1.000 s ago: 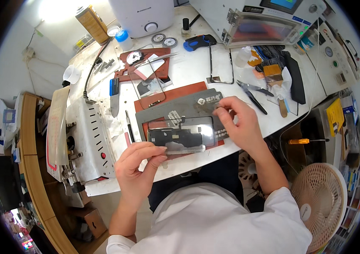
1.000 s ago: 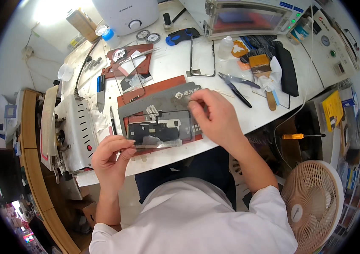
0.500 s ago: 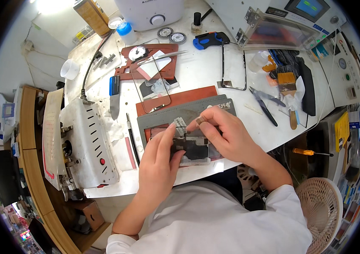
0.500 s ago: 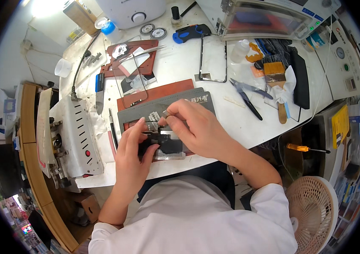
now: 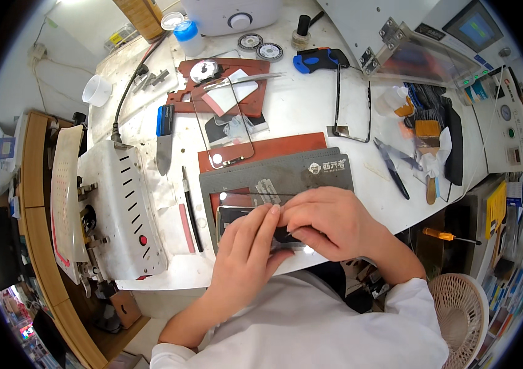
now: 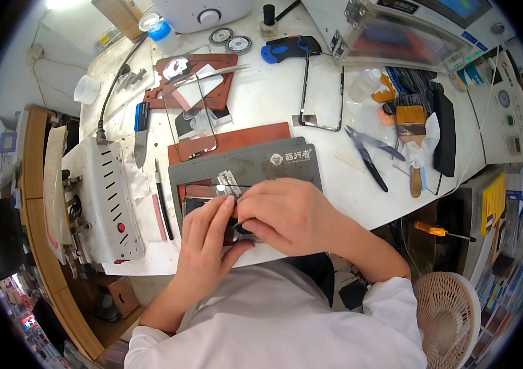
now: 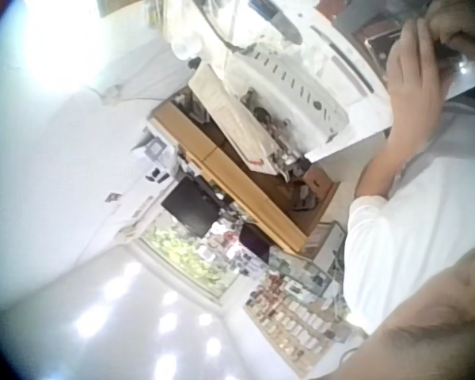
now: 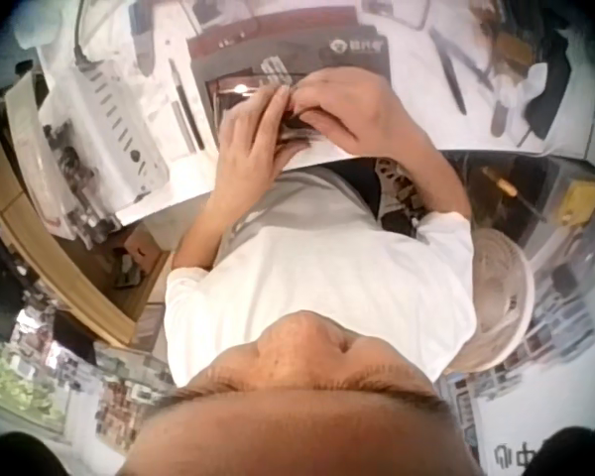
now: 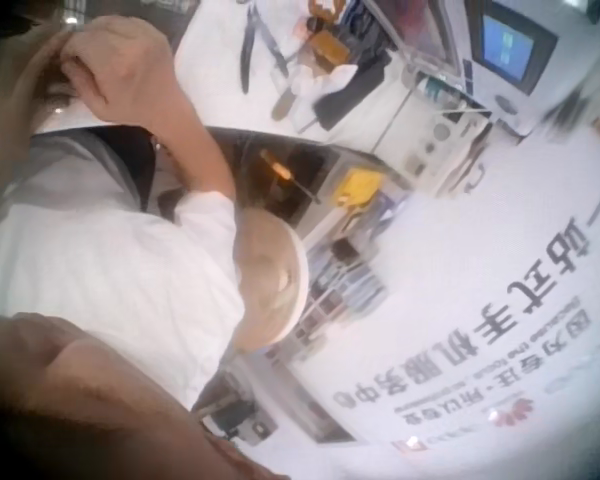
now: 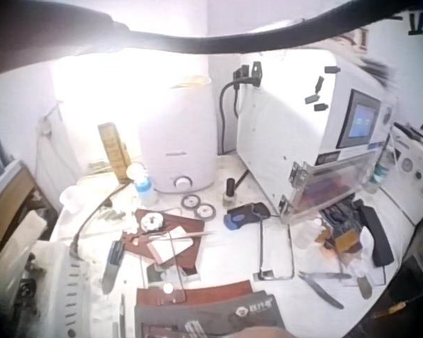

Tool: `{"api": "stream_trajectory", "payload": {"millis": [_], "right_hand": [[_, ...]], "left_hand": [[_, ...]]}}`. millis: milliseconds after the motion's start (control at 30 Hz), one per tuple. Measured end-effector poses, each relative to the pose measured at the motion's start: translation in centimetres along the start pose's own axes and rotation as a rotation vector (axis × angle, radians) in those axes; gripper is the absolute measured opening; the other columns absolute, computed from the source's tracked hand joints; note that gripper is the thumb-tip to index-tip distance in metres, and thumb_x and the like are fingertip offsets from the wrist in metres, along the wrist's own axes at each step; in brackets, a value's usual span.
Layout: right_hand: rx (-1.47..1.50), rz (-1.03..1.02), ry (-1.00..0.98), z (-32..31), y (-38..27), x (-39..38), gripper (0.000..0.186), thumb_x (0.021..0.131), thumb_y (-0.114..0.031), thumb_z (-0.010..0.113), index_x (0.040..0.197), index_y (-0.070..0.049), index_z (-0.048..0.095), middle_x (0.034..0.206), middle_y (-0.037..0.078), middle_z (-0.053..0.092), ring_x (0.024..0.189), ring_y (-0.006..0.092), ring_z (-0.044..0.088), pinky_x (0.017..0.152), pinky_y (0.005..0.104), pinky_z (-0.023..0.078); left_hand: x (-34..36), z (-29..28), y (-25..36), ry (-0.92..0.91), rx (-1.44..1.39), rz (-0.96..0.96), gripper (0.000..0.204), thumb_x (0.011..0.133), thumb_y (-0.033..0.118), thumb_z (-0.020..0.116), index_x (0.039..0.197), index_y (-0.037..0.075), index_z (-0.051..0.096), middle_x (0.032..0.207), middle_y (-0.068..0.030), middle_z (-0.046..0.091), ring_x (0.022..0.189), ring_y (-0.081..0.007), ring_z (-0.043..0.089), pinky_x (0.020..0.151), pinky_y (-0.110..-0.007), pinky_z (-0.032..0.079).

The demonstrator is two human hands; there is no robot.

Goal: The person is repairing a smartphone screen assembly. They peel off a protective film from the screen, then use a metal spudger to carefully separate the screen layers and remove a small internal component. The person works on a cluttered workbench with various tools and electronic parts visible.

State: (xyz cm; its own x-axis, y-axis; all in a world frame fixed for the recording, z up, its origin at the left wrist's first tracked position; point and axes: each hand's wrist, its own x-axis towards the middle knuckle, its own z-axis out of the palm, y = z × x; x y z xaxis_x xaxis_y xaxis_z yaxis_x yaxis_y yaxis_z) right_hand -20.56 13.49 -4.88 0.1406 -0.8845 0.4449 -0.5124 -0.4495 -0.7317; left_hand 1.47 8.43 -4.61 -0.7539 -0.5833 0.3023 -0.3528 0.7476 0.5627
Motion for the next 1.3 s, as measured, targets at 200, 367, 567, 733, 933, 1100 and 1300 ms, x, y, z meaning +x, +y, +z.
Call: {"api": "stream_trajectory", "payload": {"millis": [200, 367, 567, 733, 933, 1100, 1300], "right_hand": [[-0.040, -0.042, -0.088, -0.6, 0.0, -0.1, 0.013, 0.086, -0.006, 0.074, 0.098, -0.006, 0.069, 0.102, 0.008, 0.076, 0.091, 0.0276, 0.074, 0.071, 0.0374, 0.057], [-0.043, 0.004, 0.043, -1.3, 0.1, 0.3, 0.015, 0.082, -0.003, 0.077, 0.096, -0.007, 0.071, 0.097, 0.008, 0.074, 0.085, 0.0267, 0.072, 0.068, 0.0360, 0.056], [-0.193, 0.145, 0.154, -1.6, -0.1, 0.3, 0.027, 0.081, -0.004, 0.083, 0.108, -0.005, 0.076, 0.090, 0.007, 0.067, 0.073, 0.0235, 0.066, 0.060, 0.0337, 0.052], [-0.276, 0.163, 0.086, -1.7, -1.3, 1.0, 0.034, 0.082, -0.001, 0.083, 0.115, -0.003, 0.075, 0.091, 0.007, 0.065, 0.072, 0.0210, 0.066, 0.057, 0.0313, 0.052], [-0.308, 0.173, -0.006, -0.7, -1.3, 2.0, 0.034, 0.079, 0.005, 0.079, 0.112, -0.002, 0.077, 0.090, 0.008, 0.067, 0.071, 0.0218, 0.065, 0.058, 0.0308, 0.052], [-0.367, 0.047, -0.065, -1.0, -1.1, 2.4, 0.036, 0.073, -0.002, 0.081, 0.109, -0.004, 0.078, 0.087, 0.006, 0.067, 0.069, 0.0201, 0.065, 0.056, 0.0297, 0.051], [-0.326, 0.030, -0.049, 0.5, -0.6, 2.1, 0.037, 0.070, -0.002, 0.082, 0.107, -0.003, 0.079, 0.086, 0.006, 0.067, 0.067, 0.0196, 0.064, 0.053, 0.0298, 0.049]], "left_hand": [[-1.3, 0.7, -0.2, -0.054, 0.245, 0.024, 0.070, 0.088, 0.045, 0.076, 0.139, 0.000, 0.064, 0.148, -0.0100, 0.058, 0.118, -0.0248, 0.056, 0.099, -0.037, 0.044], [-1.6, -0.4, 0.0, -0.141, 0.229, 0.073, 0.075, 0.097, 0.062, 0.059, 0.135, -0.002, 0.066, 0.149, -0.0107, 0.058, 0.120, -0.0240, 0.057, 0.097, -0.036, 0.044], [-2.3, -0.2, -0.5, -0.145, 0.396, 0.186, 0.077, 0.098, 0.067, 0.053, 0.130, -0.001, 0.071, 0.147, -0.0106, 0.061, 0.124, -0.0237, 0.057, 0.100, -0.037, 0.044], [-2.3, 0.6, -0.8, -0.112, 0.425, 0.245, 0.075, 0.100, 0.068, 0.052, 0.126, 0.001, 0.074, 0.144, -0.0104, 0.064, 0.125, -0.0255, 0.057, 0.104, -0.039, 0.044], [-2.3, 1.6, 0.1, -0.158, 0.464, 0.249, 0.071, 0.103, 0.068, 0.043, 0.130, 0.009, 0.074, 0.147, -0.0046, 0.062, 0.130, -0.0205, 0.056, 0.109, -0.038, 0.043], [-2.3, 2.1, 0.2, -0.134, 0.505, 0.257, 0.070, 0.103, 0.069, 0.043, 0.132, 0.012, 0.072, 0.146, -0.0017, 0.062, 0.132, -0.0194, 0.056, 0.115, -0.039, 0.041], [-2.2, 1.9, -0.1, -0.164, 0.419, 0.277, 0.065, 0.102, 0.066, 0.050, 0.124, 0.009, 0.074, 0.142, -0.0037, 0.063, 0.131, -0.0213, 0.057, 0.114, -0.042, 0.046]]}}
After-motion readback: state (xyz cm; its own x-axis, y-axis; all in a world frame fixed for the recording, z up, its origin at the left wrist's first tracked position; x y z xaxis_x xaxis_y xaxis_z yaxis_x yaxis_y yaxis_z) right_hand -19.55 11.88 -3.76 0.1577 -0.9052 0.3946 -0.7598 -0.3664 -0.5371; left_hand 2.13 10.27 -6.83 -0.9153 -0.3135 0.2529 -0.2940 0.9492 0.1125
